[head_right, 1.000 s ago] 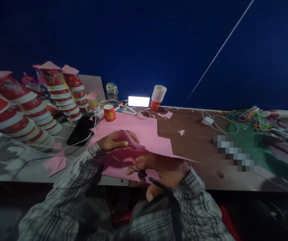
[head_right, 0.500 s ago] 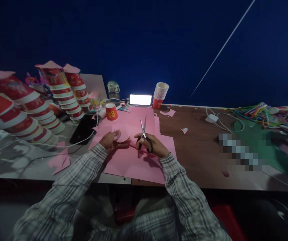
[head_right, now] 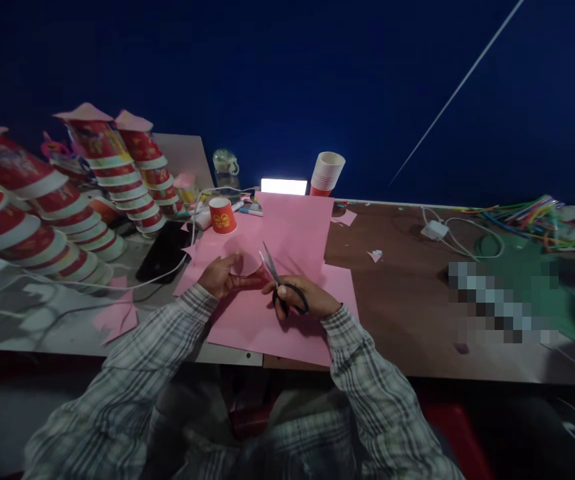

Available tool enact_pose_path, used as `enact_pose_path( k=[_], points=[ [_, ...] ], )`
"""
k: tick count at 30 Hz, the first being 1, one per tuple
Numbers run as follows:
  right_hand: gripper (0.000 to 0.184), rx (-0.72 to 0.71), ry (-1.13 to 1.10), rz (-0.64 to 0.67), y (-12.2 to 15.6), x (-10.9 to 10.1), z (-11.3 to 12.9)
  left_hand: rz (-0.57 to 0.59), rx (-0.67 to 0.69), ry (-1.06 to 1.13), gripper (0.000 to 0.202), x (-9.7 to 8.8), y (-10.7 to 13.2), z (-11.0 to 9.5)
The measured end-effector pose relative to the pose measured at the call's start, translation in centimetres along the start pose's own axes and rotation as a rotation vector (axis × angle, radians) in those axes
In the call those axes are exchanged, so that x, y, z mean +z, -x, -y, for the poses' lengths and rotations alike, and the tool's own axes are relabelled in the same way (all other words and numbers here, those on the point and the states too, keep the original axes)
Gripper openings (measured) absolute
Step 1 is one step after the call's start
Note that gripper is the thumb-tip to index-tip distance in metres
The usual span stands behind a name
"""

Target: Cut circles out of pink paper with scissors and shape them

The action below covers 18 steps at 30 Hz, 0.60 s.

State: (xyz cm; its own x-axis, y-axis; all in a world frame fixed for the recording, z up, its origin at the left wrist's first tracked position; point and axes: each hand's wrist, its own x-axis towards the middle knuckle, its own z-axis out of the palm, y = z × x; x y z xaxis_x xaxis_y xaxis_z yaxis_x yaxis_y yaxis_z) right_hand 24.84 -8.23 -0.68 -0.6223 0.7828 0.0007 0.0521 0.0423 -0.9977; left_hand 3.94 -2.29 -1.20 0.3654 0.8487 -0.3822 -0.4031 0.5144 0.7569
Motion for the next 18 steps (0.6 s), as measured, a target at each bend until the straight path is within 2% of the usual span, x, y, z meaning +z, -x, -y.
enact_pose_path(
  k=[4,10,13,18],
  points=[
    [0.062,0.043,-0.087,-0.04,0.6,-0.3,-0.1,0.034,0.013,0.053,0.026,0.2,0.2,0.3],
    [0.064,0.085,-0.144,-0.136,1.1,-1.3,-0.4,-0.067,0.061,0.084,0.019,0.5,-0.1,0.7],
    [0.064,0.104,-0.143,-0.136,1.1,-1.4,-0.6,-0.085,0.004,0.12,0.02,0.5,-0.3,0.3],
    [0.064,0.134,-0.083,-0.03,1.0,-1.5,-0.9,-0.103,-0.147,0.113,0.028,0.3,-0.1,-0.4]
  ],
)
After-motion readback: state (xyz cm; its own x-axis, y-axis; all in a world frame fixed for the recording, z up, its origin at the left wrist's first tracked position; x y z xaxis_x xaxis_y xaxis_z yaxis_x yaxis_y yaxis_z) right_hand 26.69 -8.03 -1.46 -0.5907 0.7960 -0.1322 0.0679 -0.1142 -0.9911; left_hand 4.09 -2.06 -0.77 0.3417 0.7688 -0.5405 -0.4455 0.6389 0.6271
